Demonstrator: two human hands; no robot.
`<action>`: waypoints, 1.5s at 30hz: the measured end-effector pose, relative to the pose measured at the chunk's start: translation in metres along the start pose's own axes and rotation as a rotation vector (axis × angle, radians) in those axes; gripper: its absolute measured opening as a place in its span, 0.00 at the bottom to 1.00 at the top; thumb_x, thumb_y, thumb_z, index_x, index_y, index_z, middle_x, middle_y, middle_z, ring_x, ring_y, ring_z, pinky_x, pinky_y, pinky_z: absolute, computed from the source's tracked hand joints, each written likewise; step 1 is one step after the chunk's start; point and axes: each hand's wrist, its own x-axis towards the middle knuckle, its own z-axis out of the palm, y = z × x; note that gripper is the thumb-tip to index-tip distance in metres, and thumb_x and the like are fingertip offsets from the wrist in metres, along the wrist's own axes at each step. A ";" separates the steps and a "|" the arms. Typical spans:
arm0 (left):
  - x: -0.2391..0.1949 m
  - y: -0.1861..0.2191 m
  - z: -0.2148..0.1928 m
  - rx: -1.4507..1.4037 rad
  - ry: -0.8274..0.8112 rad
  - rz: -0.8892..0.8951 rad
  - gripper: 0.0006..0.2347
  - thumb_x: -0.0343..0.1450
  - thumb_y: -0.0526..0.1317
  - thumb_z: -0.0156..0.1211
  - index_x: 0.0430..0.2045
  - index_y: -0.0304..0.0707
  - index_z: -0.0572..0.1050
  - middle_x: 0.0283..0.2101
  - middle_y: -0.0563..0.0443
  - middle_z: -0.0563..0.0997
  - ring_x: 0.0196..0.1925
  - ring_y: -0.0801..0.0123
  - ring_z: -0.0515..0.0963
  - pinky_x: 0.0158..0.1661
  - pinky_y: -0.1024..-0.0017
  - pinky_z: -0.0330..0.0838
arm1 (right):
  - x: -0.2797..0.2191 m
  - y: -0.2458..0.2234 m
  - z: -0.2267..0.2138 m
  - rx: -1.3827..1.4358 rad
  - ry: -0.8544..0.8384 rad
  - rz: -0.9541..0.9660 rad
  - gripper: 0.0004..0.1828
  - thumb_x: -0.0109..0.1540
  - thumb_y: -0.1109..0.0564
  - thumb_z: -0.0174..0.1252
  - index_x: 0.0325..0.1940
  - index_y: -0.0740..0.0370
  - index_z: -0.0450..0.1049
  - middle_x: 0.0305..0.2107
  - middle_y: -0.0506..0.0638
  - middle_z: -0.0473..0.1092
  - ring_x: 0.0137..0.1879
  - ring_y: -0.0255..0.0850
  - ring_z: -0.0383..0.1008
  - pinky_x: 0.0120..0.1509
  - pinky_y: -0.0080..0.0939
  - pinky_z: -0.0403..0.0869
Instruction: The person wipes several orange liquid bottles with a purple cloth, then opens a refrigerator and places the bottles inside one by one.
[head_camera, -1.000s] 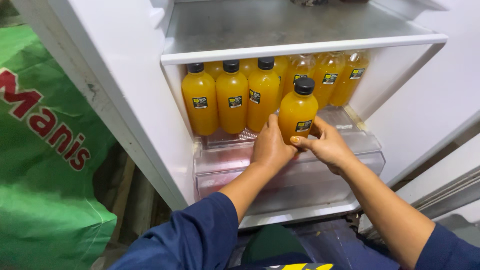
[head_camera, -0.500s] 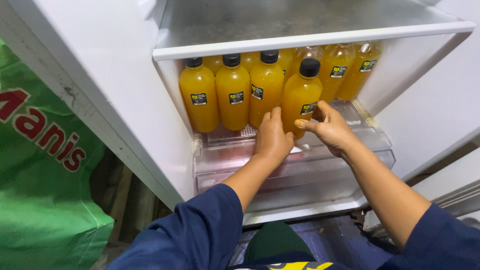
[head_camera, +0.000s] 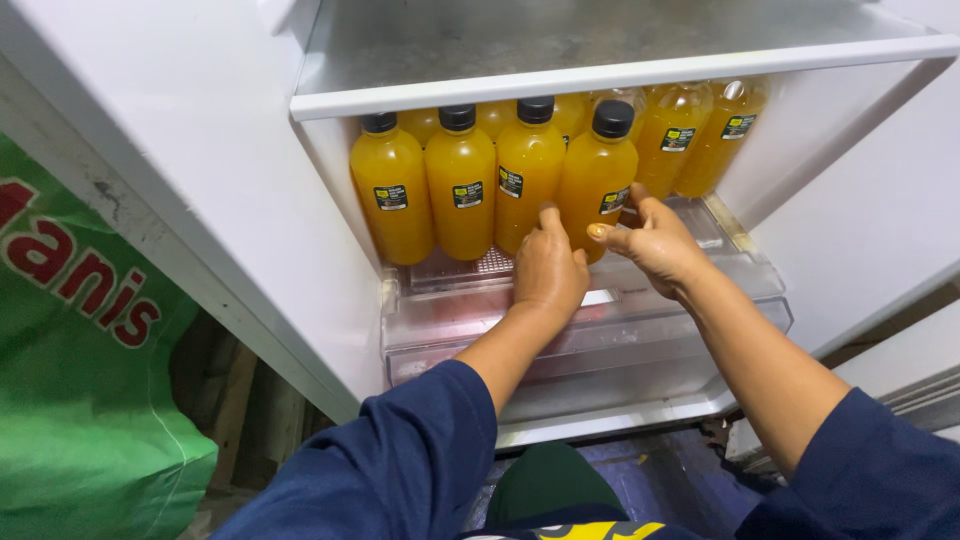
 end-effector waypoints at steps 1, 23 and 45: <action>0.001 -0.001 0.001 0.012 -0.017 -0.006 0.25 0.63 0.34 0.70 0.50 0.27 0.62 0.38 0.26 0.80 0.44 0.35 0.80 0.47 0.49 0.74 | 0.000 -0.002 0.000 0.006 0.006 0.039 0.37 0.57 0.62 0.63 0.70 0.60 0.60 0.56 0.52 0.72 0.60 0.42 0.71 0.62 0.44 0.70; 0.005 -0.007 0.011 0.021 -0.063 -0.015 0.23 0.67 0.37 0.66 0.51 0.26 0.62 0.36 0.26 0.80 0.40 0.34 0.81 0.43 0.49 0.75 | 0.022 0.019 0.009 0.056 0.136 -0.033 0.36 0.58 0.67 0.60 0.70 0.58 0.59 0.54 0.52 0.72 0.58 0.39 0.73 0.58 0.38 0.74; -0.051 0.023 -0.095 -0.123 0.249 0.277 0.08 0.65 0.32 0.63 0.37 0.33 0.75 0.39 0.38 0.79 0.44 0.43 0.79 0.45 0.54 0.73 | -0.056 0.000 0.096 -0.120 0.585 -0.450 0.10 0.60 0.71 0.59 0.43 0.64 0.71 0.39 0.48 0.70 0.46 0.35 0.73 0.52 0.36 0.75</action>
